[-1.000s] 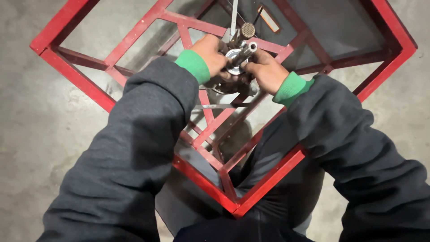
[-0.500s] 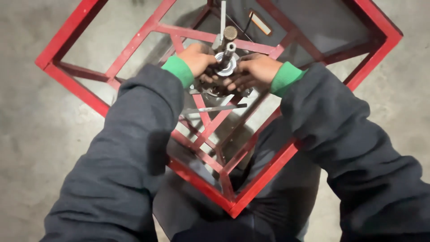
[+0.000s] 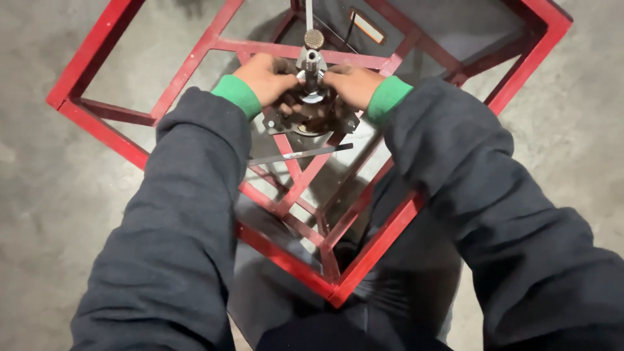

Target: The person kneels at a red metal frame holding a mechanical pump assembly and fits a bearing and other round metal components onto the pump shaft by hand, pressing and seating them with both hands. They reposition the assembly and continue fitting parts onto the shaft throughout the clip.

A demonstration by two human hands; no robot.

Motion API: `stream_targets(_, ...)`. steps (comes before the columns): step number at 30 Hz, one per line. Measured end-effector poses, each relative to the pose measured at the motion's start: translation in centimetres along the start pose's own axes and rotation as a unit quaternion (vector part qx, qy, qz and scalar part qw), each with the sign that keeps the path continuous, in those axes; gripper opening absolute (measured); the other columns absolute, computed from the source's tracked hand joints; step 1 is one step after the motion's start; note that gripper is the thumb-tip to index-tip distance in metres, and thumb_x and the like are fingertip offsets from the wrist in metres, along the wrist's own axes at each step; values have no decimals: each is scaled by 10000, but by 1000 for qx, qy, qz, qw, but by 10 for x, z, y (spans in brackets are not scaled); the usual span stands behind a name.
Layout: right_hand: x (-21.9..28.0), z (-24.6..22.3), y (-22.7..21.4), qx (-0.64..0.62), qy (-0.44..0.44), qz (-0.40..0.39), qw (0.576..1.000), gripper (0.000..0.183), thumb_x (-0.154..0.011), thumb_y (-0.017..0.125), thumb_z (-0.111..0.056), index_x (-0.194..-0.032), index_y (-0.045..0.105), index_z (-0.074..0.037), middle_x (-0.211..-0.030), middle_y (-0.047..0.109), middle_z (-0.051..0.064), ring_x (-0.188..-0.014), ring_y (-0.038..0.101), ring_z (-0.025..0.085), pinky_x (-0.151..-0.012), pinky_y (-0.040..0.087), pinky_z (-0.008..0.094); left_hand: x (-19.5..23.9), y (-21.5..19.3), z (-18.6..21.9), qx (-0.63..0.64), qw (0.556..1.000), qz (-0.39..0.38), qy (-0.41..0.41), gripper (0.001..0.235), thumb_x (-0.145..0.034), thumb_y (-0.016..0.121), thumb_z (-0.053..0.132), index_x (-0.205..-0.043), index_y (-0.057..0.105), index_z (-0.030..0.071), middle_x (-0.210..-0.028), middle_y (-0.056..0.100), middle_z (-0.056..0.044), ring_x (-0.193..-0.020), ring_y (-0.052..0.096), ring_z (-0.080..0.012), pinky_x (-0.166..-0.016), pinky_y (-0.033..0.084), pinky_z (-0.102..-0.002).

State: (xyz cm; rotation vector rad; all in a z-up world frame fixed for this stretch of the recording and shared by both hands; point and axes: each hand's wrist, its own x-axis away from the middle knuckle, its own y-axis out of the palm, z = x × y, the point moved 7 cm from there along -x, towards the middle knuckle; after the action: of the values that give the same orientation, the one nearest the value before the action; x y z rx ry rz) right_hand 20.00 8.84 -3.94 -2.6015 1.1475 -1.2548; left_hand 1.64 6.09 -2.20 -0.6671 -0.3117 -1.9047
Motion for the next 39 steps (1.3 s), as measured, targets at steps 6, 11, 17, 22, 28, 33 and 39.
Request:
stream_targets(6, -8, 5, 4, -47, -7, -9, 999, 427, -990, 500, -328, -1286, 622, -46, -870, 727, 63, -689, 696, 151, -596, 512, 326, -12, 2, -9, 70, 994, -35, 79, 294, -961, 631, 123, -1152, 675, -96, -868, 772, -120, -663, 760, -146, -557, 613, -279)
stream_targets(11, -24, 18, -2, -89, -69, 15, 994, 411, -1032, 503, -296, -1237, 658, 25, -972, 717, 72, -736, 717, 144, -671, 567, 288, 17, 0, 12, 21, 999, -35, -14, 298, -952, 599, 137, -1139, 671, -83, -852, 771, -169, -632, 739, -193, -493, 554, -309)
stream_targets(17, 6, -14, 7, -240, 18, -41, 970, 317, -965, 526, -243, -1218, 620, -75, -898, 724, 88, -695, 712, 217, -600, 581, 319, -4, -6, -12, 128, 991, 33, 3, 278, -952, 622, 142, -1110, 668, -82, -878, 750, -159, -606, 693, -184, -480, 564, -318)
stream_targets(22, -27, 21, 3, -139, -33, -14, 990, 356, -987, 631, -248, -1234, 652, 9, -879, 671, 39, -702, 658, 133, -579, 533, 283, -7, 1, -4, 49, 997, 8, 67, 315, -979, 647, 199, -1120, 699, -78, -903, 775, -147, -648, 744, -171, -543, 610, -291)
stream_targets(28, 8, 0, 10, -108, 74, 18, 991, 366, -972, 563, -322, -1243, 611, -80, -802, 648, 29, -645, 647, 150, -538, 524, 323, -4, 0, -4, 65, 997, -12, 49, 317, -969, 650, 182, -1105, 694, -100, -895, 777, -151, -651, 758, -195, -534, 614, -303)
stream_targets(33, 2, 4, 14, -131, 38, -39, 990, 380, -1006, 517, -286, -1233, 615, 2, -892, 725, 130, -703, 713, 193, -579, 569, 332, 3, -2, -5, 49, 999, -9, -12, 369, -996, 664, 202, -1072, 677, -158, -848, 756, -230, -656, 767, -240, -535, 612, -319)
stream_targets(39, -7, 13, 13, -197, 19, -15, 980, 347, -1002, 575, -182, -1262, 555, 47, -992, 711, 171, -766, 762, 234, -652, 632, 375, -14, -1, -10, 88, 994, -6, 58, 271, -943, 622, 98, -1105, 675, -112, -921, 769, -177, -692, 775, -224, -531, 612, -296)
